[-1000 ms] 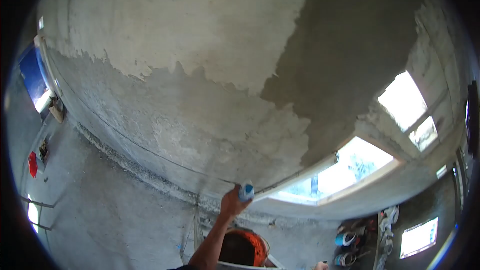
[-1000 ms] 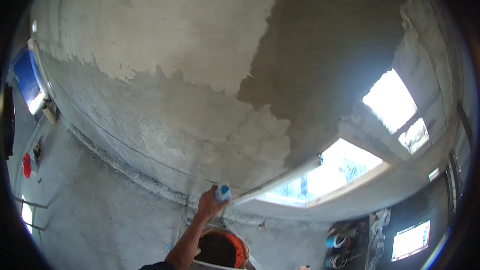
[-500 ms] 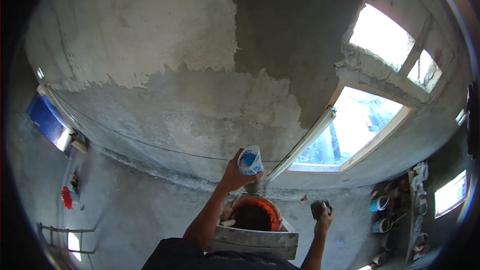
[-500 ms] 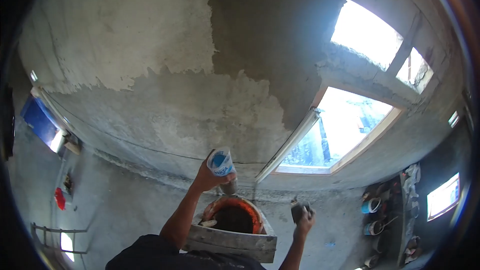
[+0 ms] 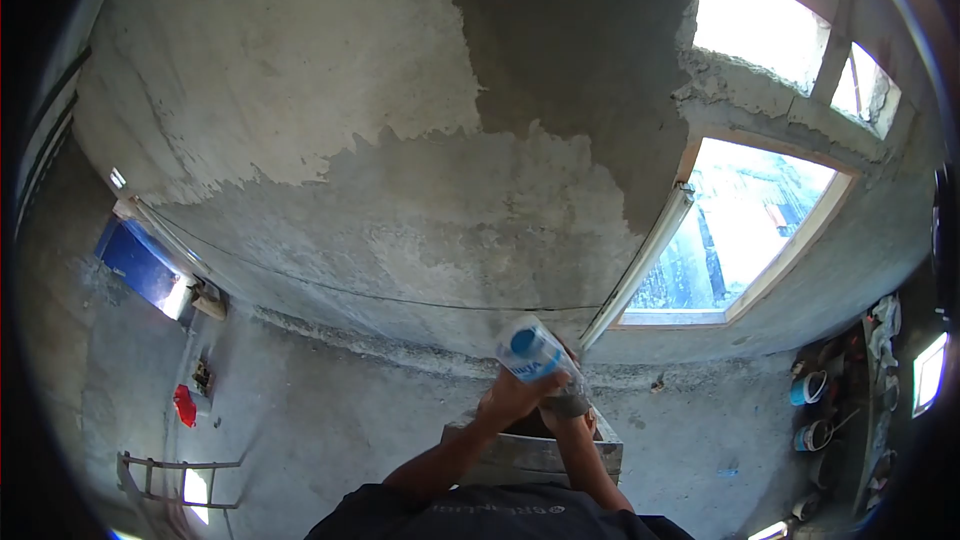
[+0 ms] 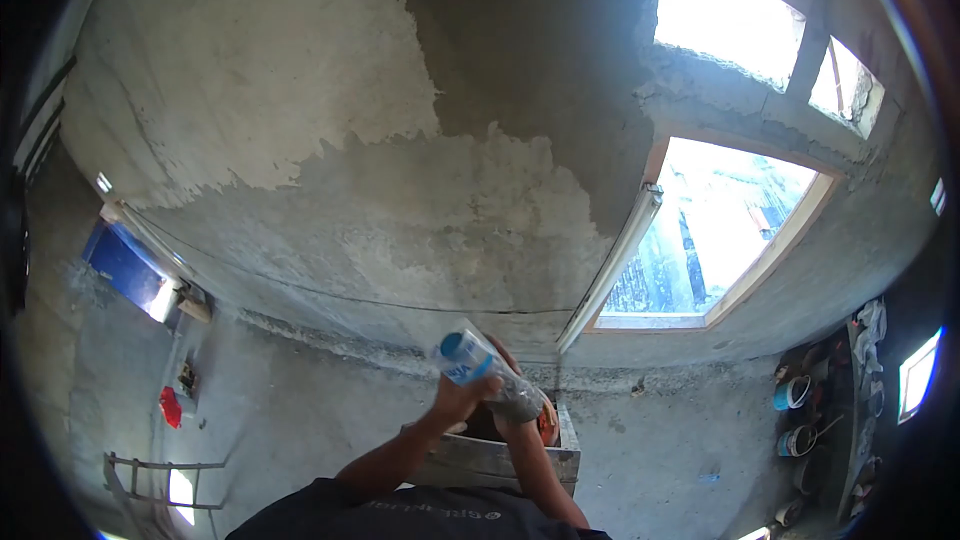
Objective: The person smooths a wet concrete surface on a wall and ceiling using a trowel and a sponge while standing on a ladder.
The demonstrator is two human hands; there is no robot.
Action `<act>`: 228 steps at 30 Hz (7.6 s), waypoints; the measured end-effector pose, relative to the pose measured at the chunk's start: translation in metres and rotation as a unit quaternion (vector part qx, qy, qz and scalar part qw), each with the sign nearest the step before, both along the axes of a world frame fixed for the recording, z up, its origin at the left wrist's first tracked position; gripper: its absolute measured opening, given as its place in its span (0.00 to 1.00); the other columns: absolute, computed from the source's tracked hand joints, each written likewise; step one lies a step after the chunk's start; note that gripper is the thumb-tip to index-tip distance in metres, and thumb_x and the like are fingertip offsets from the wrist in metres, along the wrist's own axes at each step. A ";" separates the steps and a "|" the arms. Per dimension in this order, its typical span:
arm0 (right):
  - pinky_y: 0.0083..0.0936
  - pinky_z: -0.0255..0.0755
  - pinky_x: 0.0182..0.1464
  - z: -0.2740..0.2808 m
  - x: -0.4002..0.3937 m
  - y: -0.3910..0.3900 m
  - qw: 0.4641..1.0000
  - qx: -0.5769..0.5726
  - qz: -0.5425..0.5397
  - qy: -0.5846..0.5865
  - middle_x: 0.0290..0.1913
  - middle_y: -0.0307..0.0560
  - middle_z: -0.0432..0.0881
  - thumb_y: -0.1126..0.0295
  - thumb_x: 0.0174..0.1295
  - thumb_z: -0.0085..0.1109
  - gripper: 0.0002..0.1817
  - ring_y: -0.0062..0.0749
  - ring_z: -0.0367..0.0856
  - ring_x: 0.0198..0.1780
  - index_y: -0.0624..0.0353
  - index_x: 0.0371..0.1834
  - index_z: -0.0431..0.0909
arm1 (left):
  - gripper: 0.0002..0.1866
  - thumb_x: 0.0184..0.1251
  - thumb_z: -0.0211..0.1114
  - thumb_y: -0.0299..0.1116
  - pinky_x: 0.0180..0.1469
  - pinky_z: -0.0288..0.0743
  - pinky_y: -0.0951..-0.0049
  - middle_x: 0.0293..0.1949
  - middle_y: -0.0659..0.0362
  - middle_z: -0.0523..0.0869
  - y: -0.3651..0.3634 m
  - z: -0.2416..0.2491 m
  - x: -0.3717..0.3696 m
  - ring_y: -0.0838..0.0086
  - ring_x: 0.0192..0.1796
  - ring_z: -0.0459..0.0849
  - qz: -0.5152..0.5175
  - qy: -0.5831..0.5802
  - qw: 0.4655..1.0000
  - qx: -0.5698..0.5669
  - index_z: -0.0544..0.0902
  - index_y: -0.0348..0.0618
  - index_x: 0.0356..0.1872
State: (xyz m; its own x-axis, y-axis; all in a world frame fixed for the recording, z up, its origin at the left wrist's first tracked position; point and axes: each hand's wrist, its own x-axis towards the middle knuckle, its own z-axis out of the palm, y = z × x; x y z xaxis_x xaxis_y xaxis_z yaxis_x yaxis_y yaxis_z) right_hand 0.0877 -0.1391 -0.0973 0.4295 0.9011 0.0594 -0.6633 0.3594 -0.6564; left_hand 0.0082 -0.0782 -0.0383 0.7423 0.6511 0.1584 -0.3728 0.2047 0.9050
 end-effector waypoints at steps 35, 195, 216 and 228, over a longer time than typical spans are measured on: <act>0.30 0.85 0.45 -0.017 0.094 -0.062 0.950 -0.202 -0.135 0.194 0.44 0.51 0.84 0.74 0.66 0.57 0.13 0.35 0.86 0.43 0.66 0.51 0.76 | 0.40 0.51 0.74 0.51 0.34 0.80 0.59 0.30 0.54 0.83 0.076 0.028 0.041 0.60 0.31 0.87 -0.152 0.398 0.540 0.726 0.71 0.57 0.68; 0.33 0.82 0.46 -0.059 0.118 0.080 0.944 -0.293 -0.067 0.137 0.45 0.54 0.82 0.70 0.67 0.51 0.14 0.40 0.85 0.44 0.68 0.51 0.74 | 0.27 0.65 0.66 0.34 0.47 0.79 0.62 0.50 0.49 0.80 0.161 -0.007 0.035 0.60 0.47 0.84 0.043 0.215 0.957 0.191 0.66 0.49 0.63; 0.33 0.84 0.42 -0.056 0.117 0.070 0.925 -0.327 -0.083 0.175 0.43 0.51 0.81 0.71 0.62 0.57 0.15 0.38 0.85 0.42 0.68 0.50 0.74 | 0.35 0.58 0.71 0.35 0.51 0.75 0.54 0.47 0.39 0.81 0.163 -0.005 0.094 0.43 0.52 0.80 -0.310 0.449 0.649 0.530 0.61 0.42 0.61; 0.34 0.82 0.51 -0.122 0.153 0.071 0.947 -0.293 -0.005 0.130 0.50 0.57 0.82 0.77 0.62 0.61 0.19 0.44 0.85 0.48 0.76 0.55 0.72 | 0.34 0.50 0.76 0.34 0.45 0.78 0.66 0.35 0.55 0.84 0.157 -0.026 0.044 0.68 0.38 0.84 0.072 0.270 0.898 0.341 0.69 0.43 0.59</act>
